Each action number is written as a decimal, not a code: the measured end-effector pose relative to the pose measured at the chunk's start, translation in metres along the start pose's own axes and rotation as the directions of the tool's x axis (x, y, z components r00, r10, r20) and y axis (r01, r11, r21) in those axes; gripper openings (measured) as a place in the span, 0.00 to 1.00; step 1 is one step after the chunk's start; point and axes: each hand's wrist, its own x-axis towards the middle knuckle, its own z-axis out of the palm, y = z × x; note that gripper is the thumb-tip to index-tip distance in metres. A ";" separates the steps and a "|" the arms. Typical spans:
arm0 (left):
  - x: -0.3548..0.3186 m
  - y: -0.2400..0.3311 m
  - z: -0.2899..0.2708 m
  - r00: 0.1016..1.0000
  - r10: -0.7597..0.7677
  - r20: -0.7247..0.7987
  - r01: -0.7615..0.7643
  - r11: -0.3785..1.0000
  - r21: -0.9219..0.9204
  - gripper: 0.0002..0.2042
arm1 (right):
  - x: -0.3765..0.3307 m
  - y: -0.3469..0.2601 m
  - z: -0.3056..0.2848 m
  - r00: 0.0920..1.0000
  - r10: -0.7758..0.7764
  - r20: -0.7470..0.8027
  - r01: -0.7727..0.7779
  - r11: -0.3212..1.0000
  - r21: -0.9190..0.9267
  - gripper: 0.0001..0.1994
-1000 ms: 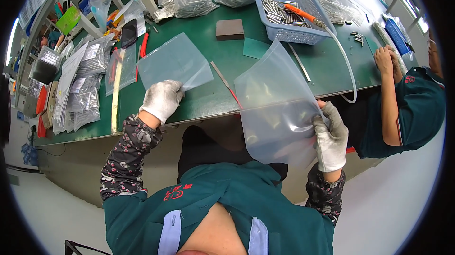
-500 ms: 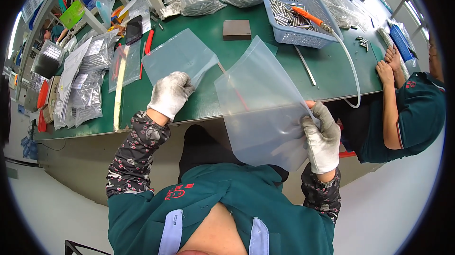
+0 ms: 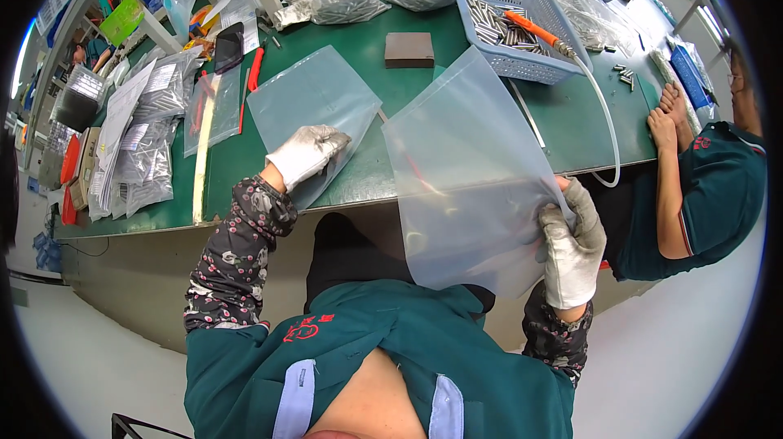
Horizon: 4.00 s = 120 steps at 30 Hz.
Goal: The worker aligns small metal rods on the workbench into neat rows and then bundles them together.
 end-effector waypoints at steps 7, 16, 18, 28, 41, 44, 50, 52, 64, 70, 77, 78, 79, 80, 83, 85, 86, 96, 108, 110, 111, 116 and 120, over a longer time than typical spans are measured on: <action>0.005 0.005 -0.006 0.992 -0.074 0.102 0.073 0.997 0.013 0.17 | -0.002 -0.006 0.009 0.993 0.065 0.100 -0.069 0.997 0.030 0.17; 0.007 0.006 -0.006 0.980 -0.146 0.132 0.154 0.987 -0.046 0.15 | -0.003 -0.007 0.011 0.995 0.050 0.082 -0.054 0.997 0.046 0.17; 0.009 0.012 -0.003 0.982 -0.153 0.107 0.152 0.988 0.013 0.12 | -0.004 -0.007 0.011 0.995 0.064 0.073 -0.067 0.997 0.039 0.17; -0.019 0.016 0.018 0.992 0.129 0.002 -0.114 0.866 0.487 0.10 | -0.002 0.003 0.013 0.993 -0.070 0.097 0.060 0.994 0.095 0.16; -0.013 0.018 0.034 0.840 0.457 -0.293 -0.205 0.767 0.608 0.04 | 0.000 -0.001 0.022 0.981 0.139 0.135 -0.146 0.988 0.044 0.17; -0.013 0.023 0.035 0.760 0.534 -0.370 -0.262 0.773 0.578 0.04 | 0.003 -0.002 0.029 0.977 0.152 0.150 -0.172 0.977 0.125 0.16; -0.013 0.028 0.042 0.650 0.537 -0.537 -0.308 0.833 0.460 0.06 | 0.012 0.017 0.047 0.901 0.295 0.319 -0.341 0.935 0.099 0.16; -0.013 0.027 0.046 0.656 0.530 -0.538 -0.305 0.838 0.453 0.06 | 0.013 0.019 0.056 0.879 0.318 0.355 -0.344 0.939 0.013 0.16; -0.028 0.032 0.060 0.618 0.593 -0.516 -0.372 0.799 0.473 0.06 | 0.014 0.056 0.086 0.865 0.232 0.444 -0.141 0.963 -0.230 0.18; -0.034 0.033 0.063 0.559 0.727 -0.398 -0.438 0.667 0.603 0.09 | 0.024 0.049 0.103 0.884 0.320 0.339 -0.353 0.935 0.039 0.11; -0.042 0.034 0.061 0.565 0.748 -0.349 -0.433 0.628 0.646 0.09 | 0.030 0.061 0.112 0.909 0.236 0.343 -0.301 0.942 0.149 0.13; -0.042 0.032 0.060 0.564 0.746 -0.353 -0.428 0.630 0.648 0.09 | 0.032 0.064 0.113 0.908 0.233 0.349 -0.299 0.943 0.148 0.13; -0.041 0.030 0.060 0.550 0.746 -0.376 -0.437 0.641 0.631 0.09 | 0.033 0.070 0.114 0.919 0.219 0.329 -0.251 0.966 0.059 0.13; -0.041 0.029 0.061 0.538 0.744 -0.397 -0.448 0.651 0.613 0.09 | 0.032 0.070 0.115 0.929 0.205 0.308 -0.205 0.978 -0.033 0.13; -0.041 0.027 0.065 0.594 0.719 -0.360 -0.424 0.660 0.620 0.09 | 0.028 0.062 0.124 0.915 0.183 0.358 -0.131 0.977 -0.166 0.14; -0.042 0.026 0.065 0.609 0.732 -0.306 -0.445 0.634 0.633 0.08 | 0.037 0.063 0.123 0.946 0.127 0.299 -0.044 0.962 -0.270 0.14; -0.042 0.025 0.065 0.607 0.732 -0.311 -0.441 0.635 0.634 0.08 | 0.042 0.063 0.122 0.959 0.120 0.258 -0.040 0.954 -0.296 0.14; -0.038 0.013 0.062 0.624 0.647 -0.438 -0.412 0.749 0.520 0.09 | 0.015 -0.009 0.112 0.540 -0.219 0.813 0.766 0.527 -0.367 0.15; -0.041 0.016 0.047 0.679 0.606 -0.414 -0.372 0.771 0.517 0.09 | 0.045 0.055 0.211 0.192 -0.028 0.981 0.969 0.167 -0.185 0.28; -0.041 0.011 0.048 0.645 0.626 -0.438 -0.376 0.759 0.532 0.09 | 0.048 0.046 0.223 0.271 -0.016 0.963 0.952 0.154 -0.265 0.30; -0.043 0.009 0.047 0.640 0.648 -0.413 -0.356 0.727 0.587 0.11 | 0.051 0.008 0.221 0.220 0.143 0.965 0.941 0.230 -0.248 0.31; -0.055 0.013 0.043 0.630 0.683 -0.370 -0.457 0.711 0.534 0.14 | 0.055 0.061 0.257 0.328 -0.141 0.934 0.924 0.254 -0.286 0.28; -0.061 0.006 0.046 0.609 0.729 -0.313 -0.539 0.670 0.511 0.12 | 0.038 0.041 0.248 0.291 -0.002 0.957 0.940 0.187 -0.286 0.29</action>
